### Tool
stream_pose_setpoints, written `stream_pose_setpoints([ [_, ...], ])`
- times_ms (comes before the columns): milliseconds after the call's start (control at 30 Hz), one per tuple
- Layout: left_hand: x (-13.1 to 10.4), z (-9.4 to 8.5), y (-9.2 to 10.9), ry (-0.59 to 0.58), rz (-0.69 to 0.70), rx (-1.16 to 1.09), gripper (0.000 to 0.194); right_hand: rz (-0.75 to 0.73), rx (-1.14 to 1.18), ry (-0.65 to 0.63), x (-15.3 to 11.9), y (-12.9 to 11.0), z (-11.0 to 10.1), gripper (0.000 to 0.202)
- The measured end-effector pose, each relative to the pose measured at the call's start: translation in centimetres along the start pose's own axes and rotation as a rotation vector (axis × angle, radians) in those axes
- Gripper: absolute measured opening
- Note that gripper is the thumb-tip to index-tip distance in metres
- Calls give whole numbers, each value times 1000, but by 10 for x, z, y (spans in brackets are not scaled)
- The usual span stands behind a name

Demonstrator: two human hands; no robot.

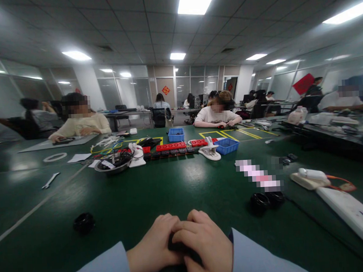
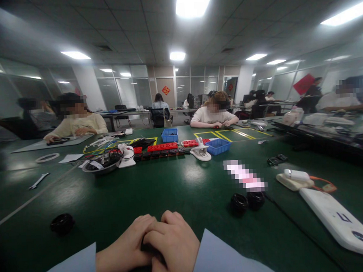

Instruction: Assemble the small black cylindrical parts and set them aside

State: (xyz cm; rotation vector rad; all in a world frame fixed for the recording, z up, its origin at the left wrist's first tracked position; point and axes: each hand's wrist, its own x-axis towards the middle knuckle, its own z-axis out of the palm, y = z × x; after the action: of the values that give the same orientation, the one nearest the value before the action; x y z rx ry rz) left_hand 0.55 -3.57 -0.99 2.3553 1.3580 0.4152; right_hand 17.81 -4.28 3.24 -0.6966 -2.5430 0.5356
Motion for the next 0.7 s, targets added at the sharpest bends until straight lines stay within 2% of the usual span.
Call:
stream_pose_setpoints([
  [167,0,2,-2,21,40,27,30,-29,-21,-20,0,1,1,26],
  [700,1,1,1,-10,-20,12,27,-81,-54,29,1,4,8,17],
])
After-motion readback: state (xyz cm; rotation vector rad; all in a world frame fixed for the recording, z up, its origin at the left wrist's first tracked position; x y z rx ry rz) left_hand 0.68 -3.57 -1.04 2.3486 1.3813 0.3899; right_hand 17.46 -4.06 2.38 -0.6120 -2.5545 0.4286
